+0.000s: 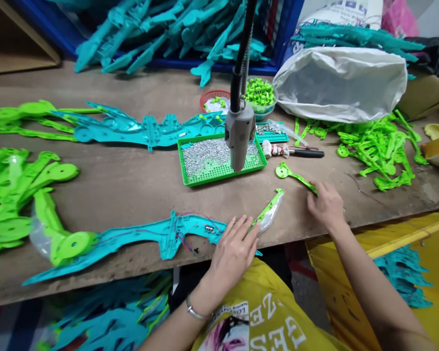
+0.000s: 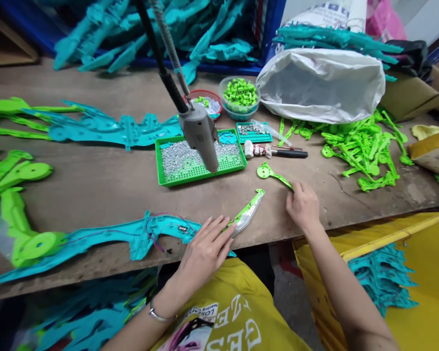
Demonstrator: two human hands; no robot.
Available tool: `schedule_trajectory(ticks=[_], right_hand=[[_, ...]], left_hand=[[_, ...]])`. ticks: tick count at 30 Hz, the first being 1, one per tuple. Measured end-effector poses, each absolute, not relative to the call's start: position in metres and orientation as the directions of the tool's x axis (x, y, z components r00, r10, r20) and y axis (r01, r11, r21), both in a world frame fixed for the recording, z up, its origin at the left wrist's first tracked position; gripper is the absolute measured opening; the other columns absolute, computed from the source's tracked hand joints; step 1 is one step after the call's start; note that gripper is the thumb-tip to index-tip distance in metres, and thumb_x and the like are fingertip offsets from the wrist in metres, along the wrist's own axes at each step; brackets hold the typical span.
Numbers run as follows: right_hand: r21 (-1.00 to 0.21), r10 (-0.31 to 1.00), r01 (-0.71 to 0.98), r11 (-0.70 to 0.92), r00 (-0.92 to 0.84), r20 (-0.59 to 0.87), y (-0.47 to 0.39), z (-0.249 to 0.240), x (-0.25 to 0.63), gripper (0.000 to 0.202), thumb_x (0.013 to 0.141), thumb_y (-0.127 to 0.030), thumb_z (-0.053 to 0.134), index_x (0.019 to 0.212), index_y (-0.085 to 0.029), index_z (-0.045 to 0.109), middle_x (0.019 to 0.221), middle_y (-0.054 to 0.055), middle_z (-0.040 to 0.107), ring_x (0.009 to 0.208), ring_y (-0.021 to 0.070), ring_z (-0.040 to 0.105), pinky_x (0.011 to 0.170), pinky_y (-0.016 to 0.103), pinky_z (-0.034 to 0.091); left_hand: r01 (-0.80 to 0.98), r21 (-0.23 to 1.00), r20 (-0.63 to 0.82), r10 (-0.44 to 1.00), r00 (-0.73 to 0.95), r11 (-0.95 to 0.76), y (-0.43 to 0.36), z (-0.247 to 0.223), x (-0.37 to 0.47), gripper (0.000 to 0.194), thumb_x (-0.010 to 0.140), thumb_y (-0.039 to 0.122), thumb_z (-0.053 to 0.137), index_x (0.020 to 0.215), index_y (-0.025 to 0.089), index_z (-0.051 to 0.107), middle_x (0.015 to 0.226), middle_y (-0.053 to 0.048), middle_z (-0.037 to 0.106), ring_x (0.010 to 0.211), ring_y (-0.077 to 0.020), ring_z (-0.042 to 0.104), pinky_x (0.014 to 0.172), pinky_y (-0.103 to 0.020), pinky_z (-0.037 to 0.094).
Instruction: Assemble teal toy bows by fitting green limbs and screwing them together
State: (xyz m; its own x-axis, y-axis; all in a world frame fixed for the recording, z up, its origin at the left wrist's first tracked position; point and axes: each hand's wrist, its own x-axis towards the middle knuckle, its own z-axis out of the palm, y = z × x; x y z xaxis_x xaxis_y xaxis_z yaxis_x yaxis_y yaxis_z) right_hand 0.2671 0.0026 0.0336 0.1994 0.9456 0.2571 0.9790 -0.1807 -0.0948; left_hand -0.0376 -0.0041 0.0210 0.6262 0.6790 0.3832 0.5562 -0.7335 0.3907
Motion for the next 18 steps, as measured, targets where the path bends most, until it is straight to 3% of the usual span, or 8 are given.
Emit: schedule_trajectory(ticks=[2,5,7,9,13,16,18], right_hand=[[0.095,0.954,0.962,-0.256,0.236,0.187,-0.006,0.029,0.279,0.033,0.087,-0.015,0.050,0.113,-0.011,0.069,0.096,0.017,0.073,0.086,0.0293,0.069,0.073,0.037,0.052],[0.107,0.951,0.955,-0.278,0.258,0.170,-0.011,0.026,0.297,0.033,0.086,-0.015,0.049,0.109,-0.011,0.072,0.091,0.017,0.074,0.081,0.0288,0.069,0.068,0.036,0.051],[-0.044,0.944,0.969,-0.243,0.246,0.220,-0.011,0.033,0.308,0.032,0.085,-0.018,0.052,0.108,-0.012,0.074,0.093,0.015,0.075,0.082,0.0272,0.070,0.072,0.036,0.052],[-0.280,0.946,0.946,-0.162,0.230,0.228,-0.008,0.049,0.319,0.028,0.086,-0.024,0.057,0.106,-0.016,0.076,0.095,0.012,0.076,0.083,0.0242,0.070,0.077,0.035,0.053],[-0.682,0.995,0.730,-0.045,0.096,0.037,0.003,0.090,0.329,0.027,0.084,-0.039,0.069,0.104,-0.024,0.078,0.093,0.006,0.073,0.087,0.0201,0.067,0.081,0.033,0.052],[-0.864,0.975,0.455,-0.213,0.037,-0.221,0.015,0.105,0.320,0.036,0.079,-0.045,0.075,0.108,-0.024,0.076,0.084,0.005,0.070,0.077,0.0173,0.066,0.071,0.030,0.051],[-0.907,0.934,0.229,-0.355,0.045,-0.354,0.025,0.102,0.309,0.044,0.067,-0.046,0.085,0.103,-0.022,0.074,0.077,0.003,0.069,0.063,0.0147,0.062,0.059,0.027,0.049]], left_hand=[[0.553,0.387,0.382,0.675,0.631,-0.737,-0.003,0.022,-0.038,0.032,0.095,0.016,0.055,0.125,0.014,0.066,0.128,-0.013,0.070,0.120,-0.0302,0.066,0.102,-0.052,0.057],[0.553,0.389,0.383,0.675,0.631,-0.737,-0.002,0.022,-0.037,0.030,0.095,0.016,0.056,0.123,0.014,0.066,0.127,-0.014,0.070,0.119,-0.0298,0.067,0.102,-0.051,0.057],[0.555,0.397,0.381,0.681,0.625,-0.731,-0.003,0.021,-0.037,0.030,0.095,0.017,0.056,0.123,0.014,0.066,0.127,-0.014,0.070,0.119,-0.0290,0.067,0.103,-0.050,0.056],[0.565,0.402,0.381,0.693,0.612,-0.721,-0.004,0.021,-0.036,0.029,0.095,0.018,0.056,0.122,0.015,0.066,0.127,-0.014,0.069,0.119,-0.0289,0.066,0.104,-0.050,0.056],[0.588,0.408,0.381,0.715,0.585,-0.698,-0.005,0.024,-0.034,0.027,0.093,0.018,0.059,0.120,0.017,0.067,0.126,-0.014,0.068,0.120,-0.0304,0.064,0.102,-0.052,0.055],[0.584,0.435,0.359,0.726,0.586,-0.686,-0.004,0.027,-0.034,0.028,0.092,0.017,0.060,0.120,0.017,0.066,0.121,-0.014,0.068,0.115,-0.0285,0.064,0.102,-0.052,0.055],[0.579,0.450,0.346,0.730,0.589,-0.680,-0.004,0.027,-0.034,0.026,0.092,0.017,0.060,0.117,0.018,0.066,0.118,-0.013,0.068,0.112,-0.0271,0.064,0.103,-0.051,0.054]])
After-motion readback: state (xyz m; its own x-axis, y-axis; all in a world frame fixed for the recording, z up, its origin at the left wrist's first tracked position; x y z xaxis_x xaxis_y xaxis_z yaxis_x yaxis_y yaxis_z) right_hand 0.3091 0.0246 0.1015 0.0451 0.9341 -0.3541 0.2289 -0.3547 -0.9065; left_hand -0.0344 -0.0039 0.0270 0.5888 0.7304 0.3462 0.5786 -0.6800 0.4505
